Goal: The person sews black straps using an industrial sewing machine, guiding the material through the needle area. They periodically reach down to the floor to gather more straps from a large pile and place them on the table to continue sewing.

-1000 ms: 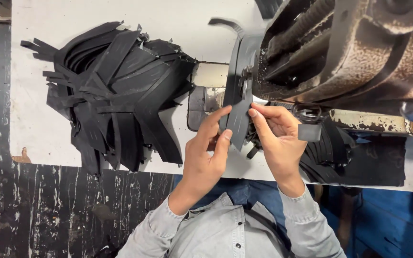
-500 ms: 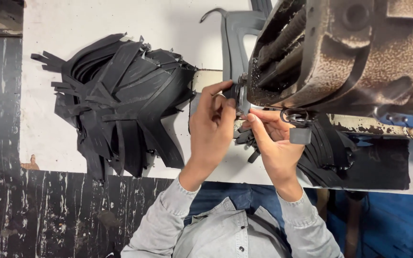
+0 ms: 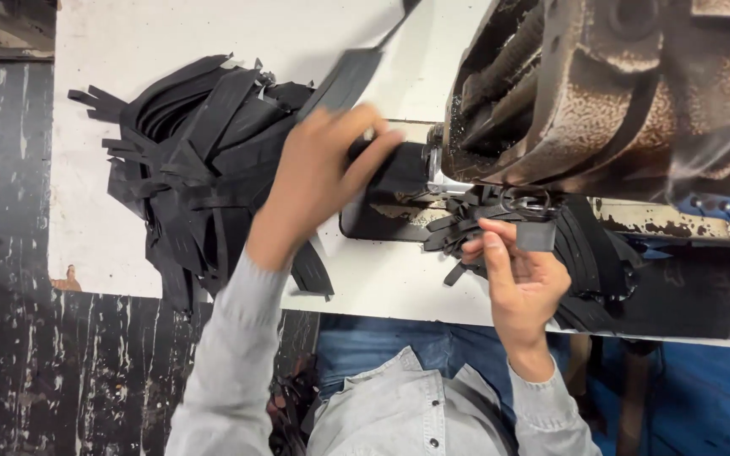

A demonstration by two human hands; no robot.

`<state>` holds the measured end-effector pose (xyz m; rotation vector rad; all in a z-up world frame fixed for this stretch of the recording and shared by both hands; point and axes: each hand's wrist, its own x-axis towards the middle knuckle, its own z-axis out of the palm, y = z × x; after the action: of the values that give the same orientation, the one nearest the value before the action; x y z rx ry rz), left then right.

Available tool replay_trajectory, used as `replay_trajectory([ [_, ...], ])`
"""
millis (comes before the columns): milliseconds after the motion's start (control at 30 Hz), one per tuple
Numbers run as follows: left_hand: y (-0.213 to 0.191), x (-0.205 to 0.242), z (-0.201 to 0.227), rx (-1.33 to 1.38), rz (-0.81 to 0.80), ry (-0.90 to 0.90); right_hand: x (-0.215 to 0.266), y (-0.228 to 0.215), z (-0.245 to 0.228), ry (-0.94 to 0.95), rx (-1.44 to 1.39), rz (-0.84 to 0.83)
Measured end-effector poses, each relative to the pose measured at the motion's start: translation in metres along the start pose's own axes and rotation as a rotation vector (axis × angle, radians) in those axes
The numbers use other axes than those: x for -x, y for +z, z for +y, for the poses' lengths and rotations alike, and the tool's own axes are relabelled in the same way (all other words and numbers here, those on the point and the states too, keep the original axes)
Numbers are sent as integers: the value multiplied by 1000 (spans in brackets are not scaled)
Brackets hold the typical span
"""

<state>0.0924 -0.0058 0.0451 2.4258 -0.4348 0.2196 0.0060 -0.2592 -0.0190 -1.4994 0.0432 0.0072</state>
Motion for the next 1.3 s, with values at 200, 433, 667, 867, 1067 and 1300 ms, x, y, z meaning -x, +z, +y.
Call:
replay_trajectory([
  [200, 15, 61, 43, 56, 163, -167, -8, 4, -4, 8, 58, -64],
  [433, 37, 63, 78, 430, 190, -479, -24, 31, -11, 0, -9, -136],
  [667, 60, 74, 77, 472, 305, -406, -30, 32, 2, 73, -117, -122],
  [867, 65, 72, 80, 487, 297, -504, -32, 31, -3, 57, -101, -129],
  [1067, 68, 83, 78, 521, 252, -512, -28, 29, -6, 32, -100, -121],
  [1300, 60, 111, 93, 434, 127, -474, -31, 26, -12, 75, -84, -114],
])
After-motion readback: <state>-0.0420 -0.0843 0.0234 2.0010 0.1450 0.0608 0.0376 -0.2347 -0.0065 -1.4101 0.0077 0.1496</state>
